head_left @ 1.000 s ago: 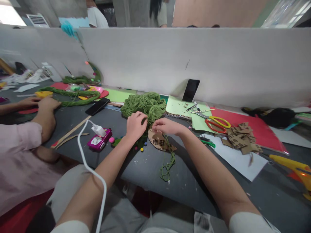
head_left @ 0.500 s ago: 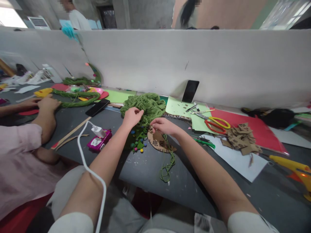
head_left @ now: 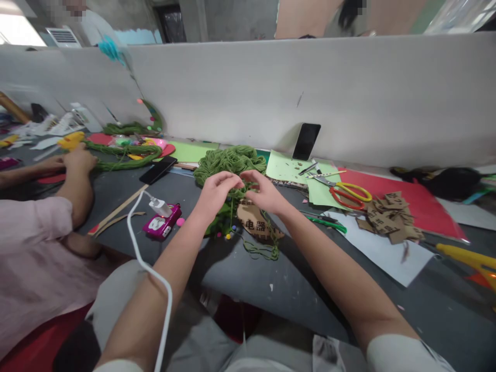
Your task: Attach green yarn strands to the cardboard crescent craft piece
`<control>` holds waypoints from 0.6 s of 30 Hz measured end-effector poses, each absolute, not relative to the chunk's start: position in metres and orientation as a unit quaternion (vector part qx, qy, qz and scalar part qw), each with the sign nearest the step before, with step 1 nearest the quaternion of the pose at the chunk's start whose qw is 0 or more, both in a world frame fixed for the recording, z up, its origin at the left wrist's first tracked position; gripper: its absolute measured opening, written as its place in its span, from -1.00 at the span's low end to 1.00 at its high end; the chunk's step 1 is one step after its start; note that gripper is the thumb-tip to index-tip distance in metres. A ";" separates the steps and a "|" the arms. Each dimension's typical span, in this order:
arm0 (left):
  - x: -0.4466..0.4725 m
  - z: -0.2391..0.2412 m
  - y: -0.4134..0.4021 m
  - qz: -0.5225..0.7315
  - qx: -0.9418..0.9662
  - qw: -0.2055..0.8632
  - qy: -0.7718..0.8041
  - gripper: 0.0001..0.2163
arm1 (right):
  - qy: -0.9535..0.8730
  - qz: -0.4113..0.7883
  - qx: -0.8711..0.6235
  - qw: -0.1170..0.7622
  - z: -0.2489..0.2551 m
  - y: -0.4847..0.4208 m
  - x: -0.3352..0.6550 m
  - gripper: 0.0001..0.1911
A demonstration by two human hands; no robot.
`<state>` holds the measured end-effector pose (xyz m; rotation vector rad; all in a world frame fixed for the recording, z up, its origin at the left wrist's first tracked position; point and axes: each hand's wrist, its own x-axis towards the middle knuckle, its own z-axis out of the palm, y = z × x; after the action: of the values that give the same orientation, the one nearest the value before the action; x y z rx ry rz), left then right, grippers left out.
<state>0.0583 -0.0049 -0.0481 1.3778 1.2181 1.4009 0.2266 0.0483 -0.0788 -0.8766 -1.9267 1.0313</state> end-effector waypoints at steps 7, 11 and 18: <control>0.044 -0.009 -0.060 0.541 0.533 0.548 0.351 -0.51 | -0.854 0.449 -0.158 0.209 -0.041 0.015 0.226 -0.78; 0.028 -0.021 -0.065 0.603 0.488 0.533 0.338 -0.47 | -0.911 0.341 -0.206 0.109 -0.006 -0.009 0.243 -0.80; 0.040 -0.056 -0.074 0.470 0.498 0.683 0.254 -0.22 | -0.919 0.387 -0.033 0.067 0.027 -0.066 0.251 -0.71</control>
<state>0.0403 -0.0741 -0.0563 1.1169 0.5684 1.0536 0.2505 -0.0658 0.0273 -0.1001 -2.7716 1.1655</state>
